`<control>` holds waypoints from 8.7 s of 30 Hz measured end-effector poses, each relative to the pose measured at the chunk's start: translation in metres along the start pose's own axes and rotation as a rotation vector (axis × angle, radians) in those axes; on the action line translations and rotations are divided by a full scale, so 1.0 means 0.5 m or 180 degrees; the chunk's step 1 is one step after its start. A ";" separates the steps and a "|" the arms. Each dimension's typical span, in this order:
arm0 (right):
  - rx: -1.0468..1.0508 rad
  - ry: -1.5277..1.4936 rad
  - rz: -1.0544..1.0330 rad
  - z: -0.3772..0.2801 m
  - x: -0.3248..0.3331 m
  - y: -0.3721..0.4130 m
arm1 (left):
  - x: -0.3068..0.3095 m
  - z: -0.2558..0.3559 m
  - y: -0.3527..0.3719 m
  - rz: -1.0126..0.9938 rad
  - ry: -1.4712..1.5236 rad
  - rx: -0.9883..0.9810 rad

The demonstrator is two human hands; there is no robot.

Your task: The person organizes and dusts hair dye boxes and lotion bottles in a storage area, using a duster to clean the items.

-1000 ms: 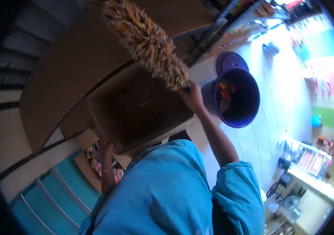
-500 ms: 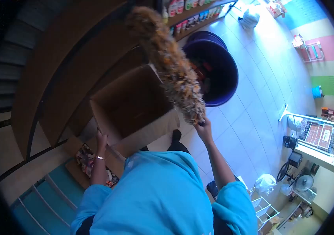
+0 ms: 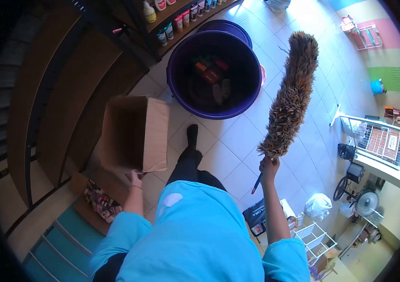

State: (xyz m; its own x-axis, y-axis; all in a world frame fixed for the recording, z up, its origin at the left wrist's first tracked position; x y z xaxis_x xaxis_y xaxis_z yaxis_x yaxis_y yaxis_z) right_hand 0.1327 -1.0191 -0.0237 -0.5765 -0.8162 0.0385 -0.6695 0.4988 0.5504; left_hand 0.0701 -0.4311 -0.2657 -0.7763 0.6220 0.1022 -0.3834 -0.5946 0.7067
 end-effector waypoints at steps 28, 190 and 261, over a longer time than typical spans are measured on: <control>-0.0770 0.0215 -0.0616 0.009 0.113 -0.334 | -0.420 -0.111 0.175 0.1821 -0.1903 -0.1079; 0.5219 0.2608 -0.5118 -0.213 -0.352 -0.935 | -1.143 -0.046 0.367 -0.1569 0.2031 -0.3405; 0.5040 0.3554 -0.3932 -0.225 -0.430 -1.050 | -1.016 -0.044 0.390 -0.0813 0.3043 -0.3261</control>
State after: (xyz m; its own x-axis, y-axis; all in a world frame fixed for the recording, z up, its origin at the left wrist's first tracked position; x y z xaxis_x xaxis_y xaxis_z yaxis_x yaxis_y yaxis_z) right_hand 0.6609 -1.1381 -0.2271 0.2821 -0.3108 0.9077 -0.4087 -0.8948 -0.1794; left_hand 0.3789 -0.8744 -0.1950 -0.5074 0.4341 -0.7444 -0.4286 -0.8765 -0.2190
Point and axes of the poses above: each hand's wrist, its own y-axis away from the middle knuckle, its own x-axis out of the back of the hand, z = x × y, the point moved 6 cm from there along -y, towards the middle knuckle, and after that the axes turned 10 degrees about -z, right-handed, at the moved point
